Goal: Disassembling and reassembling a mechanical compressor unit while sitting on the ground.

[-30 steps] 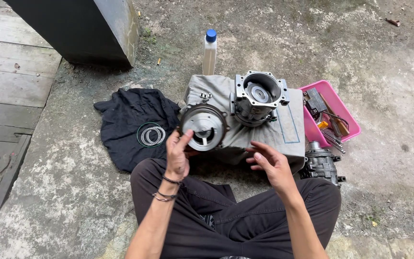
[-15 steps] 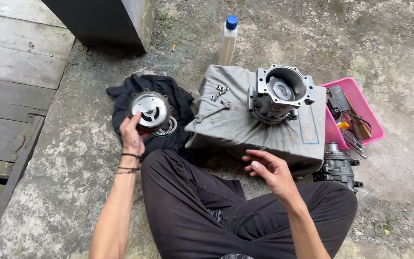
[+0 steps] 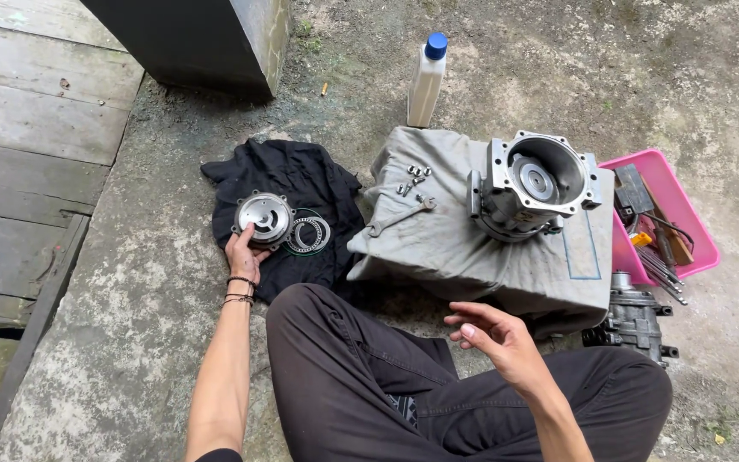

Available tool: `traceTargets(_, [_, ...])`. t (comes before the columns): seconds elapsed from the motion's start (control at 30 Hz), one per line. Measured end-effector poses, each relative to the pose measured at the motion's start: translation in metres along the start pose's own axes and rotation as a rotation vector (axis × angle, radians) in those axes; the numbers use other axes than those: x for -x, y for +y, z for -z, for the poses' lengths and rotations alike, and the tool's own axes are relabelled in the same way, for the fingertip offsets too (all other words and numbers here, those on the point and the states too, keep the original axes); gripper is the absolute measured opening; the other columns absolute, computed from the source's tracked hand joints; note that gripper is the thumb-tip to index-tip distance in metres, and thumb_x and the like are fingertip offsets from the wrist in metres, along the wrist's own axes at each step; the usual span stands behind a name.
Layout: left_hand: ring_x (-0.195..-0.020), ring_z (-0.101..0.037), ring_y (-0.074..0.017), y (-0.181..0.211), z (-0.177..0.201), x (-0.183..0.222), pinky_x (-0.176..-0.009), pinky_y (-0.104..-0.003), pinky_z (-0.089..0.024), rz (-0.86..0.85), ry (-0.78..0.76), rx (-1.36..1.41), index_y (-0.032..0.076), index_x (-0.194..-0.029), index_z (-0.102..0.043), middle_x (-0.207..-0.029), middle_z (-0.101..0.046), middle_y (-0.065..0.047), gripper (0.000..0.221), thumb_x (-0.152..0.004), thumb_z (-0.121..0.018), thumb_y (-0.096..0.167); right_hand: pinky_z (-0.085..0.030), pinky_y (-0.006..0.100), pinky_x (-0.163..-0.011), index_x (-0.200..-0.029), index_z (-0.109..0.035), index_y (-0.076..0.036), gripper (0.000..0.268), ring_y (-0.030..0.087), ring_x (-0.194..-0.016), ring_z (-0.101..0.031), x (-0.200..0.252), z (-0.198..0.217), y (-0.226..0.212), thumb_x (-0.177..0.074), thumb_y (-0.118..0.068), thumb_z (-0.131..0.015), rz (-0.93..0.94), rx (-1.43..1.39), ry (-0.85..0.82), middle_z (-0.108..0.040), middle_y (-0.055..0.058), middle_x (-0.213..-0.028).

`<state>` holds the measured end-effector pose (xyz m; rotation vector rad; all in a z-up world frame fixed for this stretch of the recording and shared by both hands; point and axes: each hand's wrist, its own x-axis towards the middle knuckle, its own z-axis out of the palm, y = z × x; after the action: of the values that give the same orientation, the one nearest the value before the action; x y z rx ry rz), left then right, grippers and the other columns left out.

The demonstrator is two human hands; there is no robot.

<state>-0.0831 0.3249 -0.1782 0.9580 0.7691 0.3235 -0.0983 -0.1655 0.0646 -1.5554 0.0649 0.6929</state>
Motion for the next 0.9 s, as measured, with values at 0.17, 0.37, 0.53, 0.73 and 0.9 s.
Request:
traceTargets(0.17, [-0.087, -0.069, -0.0238, -0.009, 0.005, -0.019, -0.070, -0.036, -0.059, -0.001, 0.004, -0.096, 0.005, -0.119, -0.062, -0.104, -0.069, -0.013, 0.036, -0.092, -0.067, 0.028, -0.058, 0.033, -0.076, -0.127, -0.070, 0.005, 0.044, 0.025, -0.089, -0.075, -0.006, -0.011, 0.000, -0.085, -0.006, -0.069, -0.038, 0.017, 0.009, -0.081, 0.022, -0.110])
traceTargets(0.37, [-0.090, -0.067, -0.0176, 0.003, -0.005, -0.004, -0.075, -0.028, -0.056, -0.112, -0.087, -0.317, 0.000, -0.119, -0.064, -0.108, -0.070, -0.011, 0.037, -0.092, -0.068, 0.024, -0.058, 0.033, -0.076, -0.128, -0.070, 0.005, 0.045, 0.027, -0.088, -0.075, -0.009, -0.021, 0.003, -0.085, -0.006, -0.069, -0.080, 0.004, 0.054, -0.080, 0.023, -0.111])
traceTargets(0.53, [-0.087, -0.064, -0.0132, 0.010, -0.019, 0.008, -0.082, -0.024, -0.050, -0.314, -0.118, -0.581, -0.001, -0.113, -0.069, -0.103, -0.072, -0.008, 0.035, -0.091, -0.071, 0.025, -0.056, 0.032, -0.078, -0.130, -0.069, 0.004, 0.047, 0.025, -0.089, -0.074, -0.004, -0.020, 0.008, -0.085, -0.009, -0.069, -0.092, 0.014, 0.066, -0.080, 0.021, -0.113])
traceTargets(0.73, [-0.086, -0.067, -0.0172, 0.015, -0.025, 0.002, -0.077, -0.027, -0.052, -0.287, -0.086, -0.746, 0.001, -0.117, -0.068, -0.104, -0.074, -0.010, 0.041, -0.089, -0.071, 0.032, -0.057, 0.033, -0.080, -0.131, -0.068, 0.004, 0.048, 0.026, -0.091, -0.074, 0.001, -0.015, 0.011, -0.085, -0.009, -0.069, -0.109, -0.015, 0.093, -0.079, 0.022, -0.114])
traceTargets(0.9, [-0.079, -0.069, -0.0191, 0.022, -0.037, -0.003, -0.071, -0.030, -0.054, -0.244, -0.026, -0.906, 0.003, -0.111, -0.071, -0.095, -0.076, -0.009, 0.040, -0.086, -0.074, 0.034, -0.057, 0.034, -0.080, -0.131, -0.068, 0.005, 0.048, 0.027, -0.091, -0.074, 0.006, -0.013, 0.017, -0.085, -0.009, -0.069, -0.108, -0.010, 0.109, -0.079, 0.022, -0.114])
